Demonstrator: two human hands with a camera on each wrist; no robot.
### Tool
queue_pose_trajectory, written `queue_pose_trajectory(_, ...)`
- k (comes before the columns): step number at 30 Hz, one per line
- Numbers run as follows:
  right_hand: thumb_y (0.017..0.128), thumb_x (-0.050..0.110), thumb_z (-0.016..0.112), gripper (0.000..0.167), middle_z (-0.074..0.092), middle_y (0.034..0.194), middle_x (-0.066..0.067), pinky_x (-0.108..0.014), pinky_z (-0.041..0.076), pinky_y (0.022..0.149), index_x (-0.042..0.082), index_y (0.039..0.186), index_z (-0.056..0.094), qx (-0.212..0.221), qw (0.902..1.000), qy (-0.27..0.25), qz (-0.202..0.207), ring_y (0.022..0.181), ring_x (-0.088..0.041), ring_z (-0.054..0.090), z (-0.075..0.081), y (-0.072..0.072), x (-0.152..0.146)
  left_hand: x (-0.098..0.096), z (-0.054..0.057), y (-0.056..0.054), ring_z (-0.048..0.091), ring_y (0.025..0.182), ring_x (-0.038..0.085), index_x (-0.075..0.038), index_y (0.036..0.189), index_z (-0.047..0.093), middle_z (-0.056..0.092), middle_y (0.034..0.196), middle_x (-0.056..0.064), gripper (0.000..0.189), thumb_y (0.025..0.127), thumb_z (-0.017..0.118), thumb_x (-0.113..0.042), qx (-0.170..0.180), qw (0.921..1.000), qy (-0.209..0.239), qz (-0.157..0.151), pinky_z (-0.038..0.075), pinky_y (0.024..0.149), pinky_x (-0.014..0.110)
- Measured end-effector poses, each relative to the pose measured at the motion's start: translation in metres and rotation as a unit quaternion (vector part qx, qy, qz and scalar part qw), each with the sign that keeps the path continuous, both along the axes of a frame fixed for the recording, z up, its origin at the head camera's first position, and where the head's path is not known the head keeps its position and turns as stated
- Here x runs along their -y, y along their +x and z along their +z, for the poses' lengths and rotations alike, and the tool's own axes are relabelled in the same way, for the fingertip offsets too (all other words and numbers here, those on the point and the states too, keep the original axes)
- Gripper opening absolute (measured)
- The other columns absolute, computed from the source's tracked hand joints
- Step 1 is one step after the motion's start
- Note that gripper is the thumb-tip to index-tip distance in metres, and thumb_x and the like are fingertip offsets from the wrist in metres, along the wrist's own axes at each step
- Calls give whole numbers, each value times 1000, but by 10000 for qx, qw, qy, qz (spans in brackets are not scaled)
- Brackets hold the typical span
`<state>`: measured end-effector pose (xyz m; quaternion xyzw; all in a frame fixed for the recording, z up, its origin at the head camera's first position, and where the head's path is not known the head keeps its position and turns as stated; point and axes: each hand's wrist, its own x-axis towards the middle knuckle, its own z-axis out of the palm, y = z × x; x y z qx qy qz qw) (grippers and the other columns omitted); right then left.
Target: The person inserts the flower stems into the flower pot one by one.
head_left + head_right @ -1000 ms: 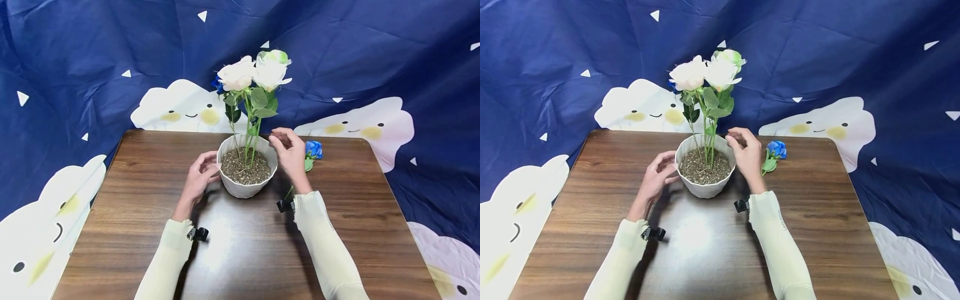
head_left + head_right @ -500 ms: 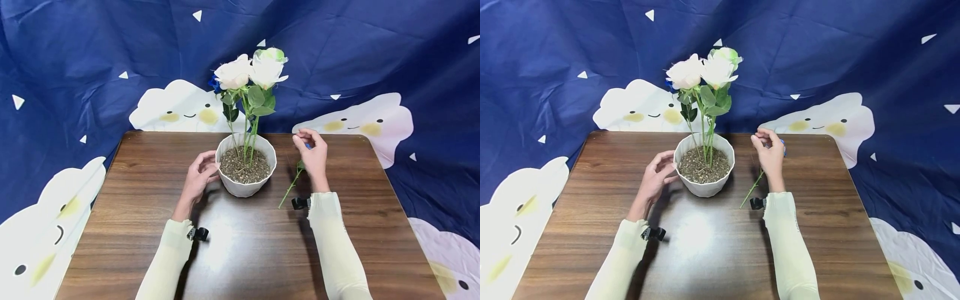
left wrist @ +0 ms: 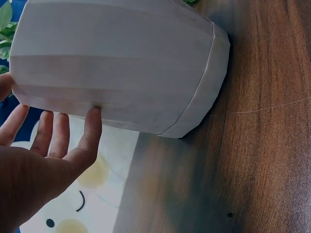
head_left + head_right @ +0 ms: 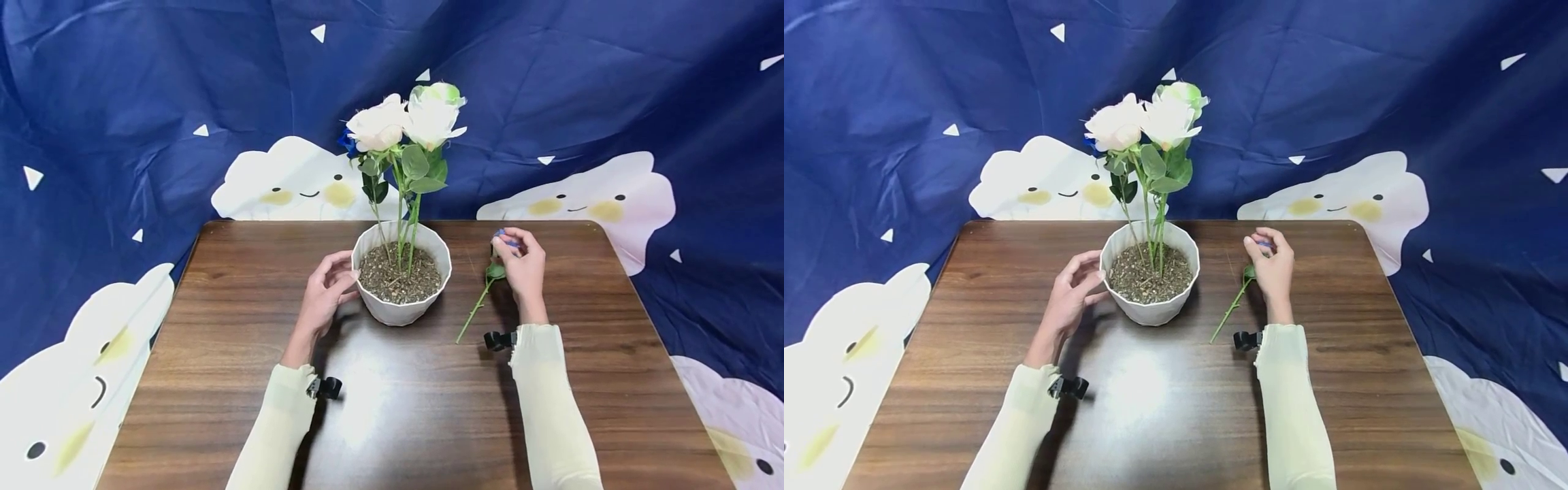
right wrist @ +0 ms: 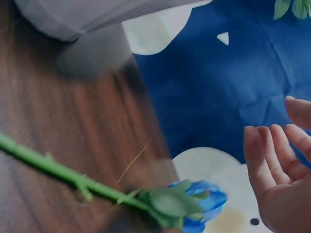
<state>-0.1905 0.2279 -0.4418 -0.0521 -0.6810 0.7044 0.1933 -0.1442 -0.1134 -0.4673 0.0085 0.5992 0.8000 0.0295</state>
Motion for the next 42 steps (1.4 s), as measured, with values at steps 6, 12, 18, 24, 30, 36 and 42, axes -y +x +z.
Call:
queue_pose_trajectory(6, 86, -8, 73, 32, 65, 97, -8, -18, 58, 62, -7, 115, 60, 764, 9969, 104, -125, 74, -4, 63, -32, -3, -14, 0, 0, 1, 59, 108, 28, 0, 139, 52, 52, 130, 29, 46, 94, 63, 0, 11, 10000, 6, 18, 60, 81, 43)
queue_pose_trajectory(12, 85, -1, 77, 47, 60, 97, -7, -15, 54, 60, -11, 125, 54, 1487, 9879, 381, -227, 71, 0, 56, -61, -4, -20, 0, -1, 0, 60, 106, 27, 0, 139, 52, 52, 131, 30, 46, 94, 63, 0, -18, 10000, 9, 30, 60, 81, 42)
queue_pose_trajectory(18, 84, 1, 79, 53, 58, 97, -6, -15, 57, 63, -7, 129, 53, 2259, 9715, 711, -56, 66, 1, 58, -77, 0, -18, 1, -1, 1, 60, 108, 29, 0, 139, 52, 53, 130, 29, 46, 94, 63, 0, 30, 10000, -34, 71, 61, 77, 38)
queue_pose_trajectory(24, 85, 2, 79, 55, 54, 101, -8, -14, 57, 64, -5, 132, 52, 2446, 9673, 671, -94, 70, 2, 54, -83, 1, -19, 0, -2, 1, 60, 108, 29, 0, 139, 53, 54, 130, 27, 46, 94, 64, 0, 0, 10000, 7, 53, 61, 78, 40)
queue_pose_trajectory(30, 84, 0, 79, 57, 54, 106, -11, -15, 57, 63, -7, 132, 50, 2615, 9628, 667, -156, 69, 2, 55, -83, 0, -22, 0, -1, 0, 60, 106, 26, 0, 138, 53, 55, 128, 26, 46, 94, 64, 0, -28, 10000, -9, 56, 61, 78, 39)
queue_pose_trajectory(36, 81, 14, 84, 47, 66, 104, -16, -26, 59, 72, -1, 115, 55, 2979, 9252, 2344, -163, 76, -13, 65, -86, -1, -28, 0, -1, 1, 60, 106, 27, 0, 139, 52, 55, 128, 25, 46, 94, 64, 1, -26, 10000, 37, 51, 61, 79, 41)
queue_pose_trajectory(42, 79, 20, 85, 41, 73, 105, -16, -46, 52, 91, 4, 106, 58, 3133, 8872, 3381, -188, 110, -38, 57, -89, -2, -31, 0, 0, 1, 60, 107, 27, 1, 139, 52, 55, 129, 26, 46, 94, 63, 1, -5, 10000, 24, 38, 61, 80, 43)
